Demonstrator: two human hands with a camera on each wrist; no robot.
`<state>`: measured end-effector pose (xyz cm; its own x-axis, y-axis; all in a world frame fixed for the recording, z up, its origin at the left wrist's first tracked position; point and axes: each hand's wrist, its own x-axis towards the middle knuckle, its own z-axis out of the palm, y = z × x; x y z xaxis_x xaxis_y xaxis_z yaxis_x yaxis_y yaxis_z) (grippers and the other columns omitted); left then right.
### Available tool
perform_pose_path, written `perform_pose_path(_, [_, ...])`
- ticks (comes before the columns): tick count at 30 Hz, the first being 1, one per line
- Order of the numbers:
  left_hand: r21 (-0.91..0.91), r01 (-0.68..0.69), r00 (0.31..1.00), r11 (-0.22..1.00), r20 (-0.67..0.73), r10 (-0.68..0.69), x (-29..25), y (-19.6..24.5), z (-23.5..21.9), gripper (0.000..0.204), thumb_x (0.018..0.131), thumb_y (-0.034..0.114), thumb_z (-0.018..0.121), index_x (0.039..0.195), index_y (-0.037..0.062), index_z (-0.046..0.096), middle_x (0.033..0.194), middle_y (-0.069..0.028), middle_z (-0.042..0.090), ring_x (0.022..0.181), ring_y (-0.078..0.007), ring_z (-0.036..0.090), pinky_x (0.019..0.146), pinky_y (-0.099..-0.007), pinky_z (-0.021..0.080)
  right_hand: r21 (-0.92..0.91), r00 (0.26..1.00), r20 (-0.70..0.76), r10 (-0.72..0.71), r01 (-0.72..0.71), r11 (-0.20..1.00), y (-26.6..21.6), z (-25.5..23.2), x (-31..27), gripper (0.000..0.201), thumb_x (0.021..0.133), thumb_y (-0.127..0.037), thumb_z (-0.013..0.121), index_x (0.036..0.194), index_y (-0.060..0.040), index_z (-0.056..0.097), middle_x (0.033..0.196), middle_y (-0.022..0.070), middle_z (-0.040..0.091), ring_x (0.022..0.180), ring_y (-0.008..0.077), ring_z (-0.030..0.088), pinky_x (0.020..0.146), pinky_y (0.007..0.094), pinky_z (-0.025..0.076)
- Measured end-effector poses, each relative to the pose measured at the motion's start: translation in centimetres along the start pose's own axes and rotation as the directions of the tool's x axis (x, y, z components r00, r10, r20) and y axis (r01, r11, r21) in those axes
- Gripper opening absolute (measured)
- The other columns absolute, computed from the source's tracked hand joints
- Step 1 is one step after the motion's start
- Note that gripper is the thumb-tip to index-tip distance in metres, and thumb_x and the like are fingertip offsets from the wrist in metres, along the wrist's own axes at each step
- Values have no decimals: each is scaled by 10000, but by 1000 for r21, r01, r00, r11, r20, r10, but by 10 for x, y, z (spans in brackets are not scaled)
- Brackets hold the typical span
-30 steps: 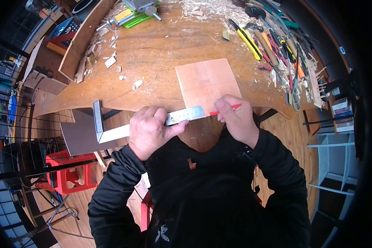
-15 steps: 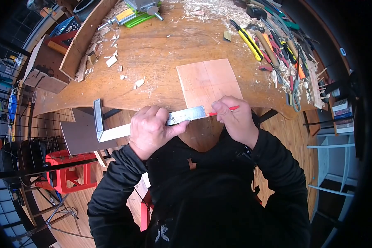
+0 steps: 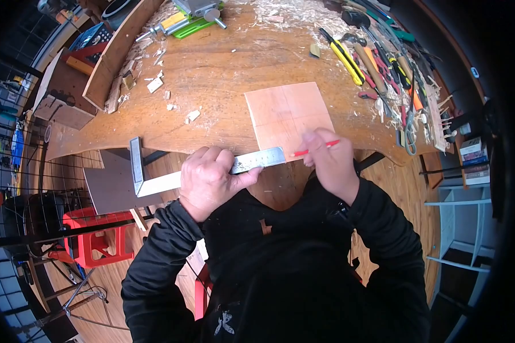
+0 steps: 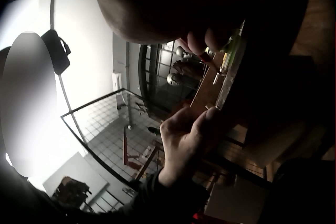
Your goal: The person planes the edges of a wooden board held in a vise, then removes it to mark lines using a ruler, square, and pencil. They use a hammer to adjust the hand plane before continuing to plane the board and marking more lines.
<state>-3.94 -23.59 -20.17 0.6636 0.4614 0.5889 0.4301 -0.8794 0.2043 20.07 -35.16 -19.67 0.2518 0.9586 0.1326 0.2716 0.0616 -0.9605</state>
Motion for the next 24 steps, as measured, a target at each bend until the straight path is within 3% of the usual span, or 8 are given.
perform_pose_path(2, [11, -1, 1000, 1000, 0, 1, -1, -1, 0, 546, 703, 400, 945, 608, 70, 521, 578, -103, 524, 535, -304, 602, 511, -406, 488, 96, 994, -57, 89, -83, 992, 1, 2, 1, 459, 1098, -354, 610, 811, -2, 684, 656, 50, 589, 628, 133, 569, 625, 297, 460])
perform_pose_path(10, [6, -19, 1000, 1000, -11, 19, 0, -1, 1, 552, 704, 406, 946, 606, 71, 518, 577, -104, 525, 532, -302, 601, 512, -409, 490, -15, 999, 12, -37, 37, 999, -1, 5, 0, 453, 1098, -340, 614, 809, 1, 686, 661, 58, 599, 631, 133, 578, 617, 301, 461])
perform_pose_path(24, [12, -13, 1000, 1000, -4, 13, 0, -1, 1, 567, 714, 415, 943, 607, 68, 508, 577, -106, 521, 528, -300, 598, 510, -407, 487, -64, 999, 25, -42, 43, 997, -4, 3, 0, 451, 1095, -331, 621, 792, -4, 691, 648, 73, 604, 615, 152, 585, 608, 315, 464])
